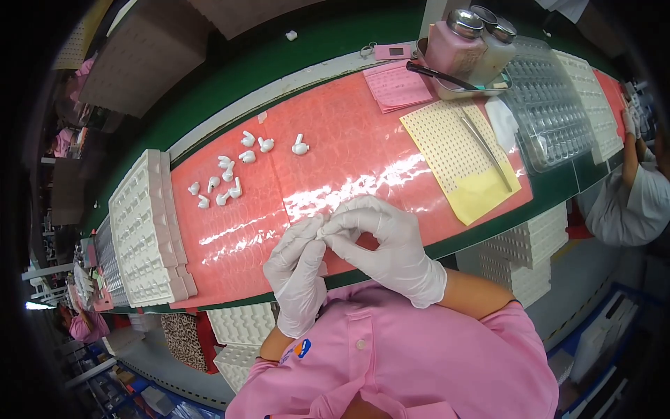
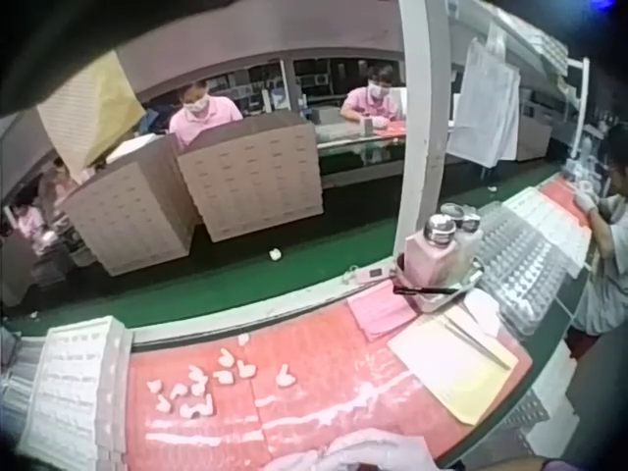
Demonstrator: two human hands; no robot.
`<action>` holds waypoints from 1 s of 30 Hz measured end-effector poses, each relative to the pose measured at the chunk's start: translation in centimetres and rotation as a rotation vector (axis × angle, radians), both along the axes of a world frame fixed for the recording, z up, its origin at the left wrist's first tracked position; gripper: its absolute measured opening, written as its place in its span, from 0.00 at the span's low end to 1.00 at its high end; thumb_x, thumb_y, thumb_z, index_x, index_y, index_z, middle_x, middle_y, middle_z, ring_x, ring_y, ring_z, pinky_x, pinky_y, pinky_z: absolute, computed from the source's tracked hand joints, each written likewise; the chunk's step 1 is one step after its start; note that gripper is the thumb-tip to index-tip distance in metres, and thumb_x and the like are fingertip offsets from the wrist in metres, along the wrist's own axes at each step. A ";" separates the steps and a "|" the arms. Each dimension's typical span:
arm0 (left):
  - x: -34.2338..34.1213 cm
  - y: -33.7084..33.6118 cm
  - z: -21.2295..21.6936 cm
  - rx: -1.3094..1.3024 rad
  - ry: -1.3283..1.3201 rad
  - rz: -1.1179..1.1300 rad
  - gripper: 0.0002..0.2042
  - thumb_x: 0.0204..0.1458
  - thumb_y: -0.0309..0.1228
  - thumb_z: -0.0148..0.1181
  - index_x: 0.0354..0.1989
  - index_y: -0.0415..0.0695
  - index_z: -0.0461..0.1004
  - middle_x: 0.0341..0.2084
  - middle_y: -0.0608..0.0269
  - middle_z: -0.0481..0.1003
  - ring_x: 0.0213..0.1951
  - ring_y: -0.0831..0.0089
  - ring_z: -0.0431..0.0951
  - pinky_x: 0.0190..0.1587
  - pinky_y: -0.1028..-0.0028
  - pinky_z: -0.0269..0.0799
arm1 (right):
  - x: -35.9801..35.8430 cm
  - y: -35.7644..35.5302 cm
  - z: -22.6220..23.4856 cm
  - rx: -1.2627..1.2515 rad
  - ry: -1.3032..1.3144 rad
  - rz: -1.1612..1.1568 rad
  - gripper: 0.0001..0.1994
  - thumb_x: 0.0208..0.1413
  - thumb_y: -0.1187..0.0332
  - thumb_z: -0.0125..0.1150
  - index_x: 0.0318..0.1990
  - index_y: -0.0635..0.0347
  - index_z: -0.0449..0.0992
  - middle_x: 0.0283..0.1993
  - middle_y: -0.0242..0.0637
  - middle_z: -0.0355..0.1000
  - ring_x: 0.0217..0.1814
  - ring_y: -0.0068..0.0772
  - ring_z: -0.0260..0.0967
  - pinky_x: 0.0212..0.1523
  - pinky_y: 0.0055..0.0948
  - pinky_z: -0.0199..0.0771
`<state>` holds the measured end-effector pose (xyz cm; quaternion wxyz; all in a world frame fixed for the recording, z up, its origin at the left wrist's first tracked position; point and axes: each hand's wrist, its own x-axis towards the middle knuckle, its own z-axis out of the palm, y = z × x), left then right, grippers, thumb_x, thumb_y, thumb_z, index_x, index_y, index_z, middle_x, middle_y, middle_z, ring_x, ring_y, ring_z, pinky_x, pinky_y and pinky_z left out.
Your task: The person assembles small electronic components by hand at a workstation, then places the assembled components into a plastic tray.
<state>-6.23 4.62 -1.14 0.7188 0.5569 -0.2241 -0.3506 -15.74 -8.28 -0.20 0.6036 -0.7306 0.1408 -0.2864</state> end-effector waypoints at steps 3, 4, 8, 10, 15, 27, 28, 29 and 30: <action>0.1 0.3 -0.5 0.032 -0.020 0.018 0.16 0.55 0.19 0.56 0.53 0.34 0.72 0.49 0.54 0.70 0.49 0.69 0.73 0.53 0.74 0.69 | 0.2 -0.1 0.3 0.348 0.056 0.013 0.05 0.53 0.81 0.59 0.38 0.70 0.76 0.36 0.39 0.70 0.29 0.25 0.71 0.30 0.21 0.72; 0.1 0.3 -0.6 0.027 -0.004 0.015 0.16 0.55 0.19 0.56 0.52 0.34 0.72 0.49 0.54 0.70 0.49 0.69 0.74 0.52 0.74 0.70 | 0.1 -0.6 0.4 0.467 0.070 0.016 0.05 0.54 0.81 0.58 0.38 0.70 0.76 0.36 0.39 0.71 0.30 0.25 0.71 0.31 0.22 0.72; -0.3 -0.1 -0.6 -0.057 0.053 0.040 0.14 0.55 0.18 0.55 0.51 0.34 0.72 0.49 0.54 0.70 0.48 0.70 0.74 0.51 0.74 0.71 | -0.2 -1.4 0.9 0.665 0.049 -0.013 0.05 0.54 0.81 0.58 0.38 0.69 0.76 0.37 0.39 0.72 0.32 0.25 0.71 0.34 0.24 0.73; -0.3 -0.4 -0.7 -0.094 0.073 0.056 0.14 0.55 0.17 0.55 0.51 0.34 0.73 0.48 0.54 0.70 0.48 0.70 0.74 0.51 0.74 0.72 | -0.2 -1.4 1.2 0.585 -0.050 -0.088 0.05 0.54 0.80 0.58 0.39 0.69 0.76 0.37 0.38 0.72 0.33 0.24 0.71 0.35 0.25 0.73; -0.5 -0.7 -0.7 -0.075 -0.006 0.082 0.14 0.53 0.14 0.56 0.49 0.33 0.73 0.48 0.54 0.71 0.47 0.71 0.75 0.50 0.75 0.73 | -0.2 -1.6 0.9 -0.108 0.004 0.030 0.06 0.55 0.80 0.59 0.39 0.69 0.75 0.35 0.37 0.73 0.33 0.22 0.70 0.33 0.24 0.72; -0.4 -0.6 -0.5 -0.090 0.173 0.098 0.17 0.51 0.15 0.59 0.50 0.33 0.71 0.38 0.56 0.76 0.41 0.74 0.77 0.44 0.78 0.73 | -0.1 -1.6 1.4 0.711 0.085 -0.007 0.06 0.55 0.78 0.60 0.40 0.68 0.77 0.31 0.35 0.74 0.29 0.21 0.70 0.28 0.18 0.70; -0.5 -0.7 -0.4 -0.100 0.179 0.099 0.17 0.51 0.15 0.59 0.51 0.34 0.71 0.38 0.57 0.76 0.41 0.74 0.76 0.43 0.78 0.73 | -0.3 -1.4 1.2 0.537 0.087 0.044 0.06 0.55 0.78 0.59 0.40 0.69 0.77 0.32 0.36 0.74 0.29 0.21 0.70 0.28 0.18 0.70; -0.5 -0.8 -0.2 -0.110 0.186 0.100 0.17 0.51 0.16 0.59 0.51 0.34 0.71 0.37 0.57 0.76 0.40 0.75 0.76 0.42 0.78 0.72 | -0.4 -1.2 0.9 0.364 0.089 0.095 0.06 0.56 0.78 0.59 0.40 0.70 0.76 0.33 0.36 0.74 0.30 0.20 0.71 0.28 0.18 0.70; -0.6 -0.7 -0.1 -0.106 0.186 0.101 0.17 0.51 0.16 0.59 0.51 0.34 0.71 0.37 0.57 0.76 0.40 0.75 0.76 0.42 0.78 0.72 | -0.6 -1.1 0.8 0.192 0.089 0.145 0.06 0.57 0.78 0.58 0.40 0.71 0.75 0.33 0.37 0.74 0.31 0.20 0.71 0.28 0.18 0.70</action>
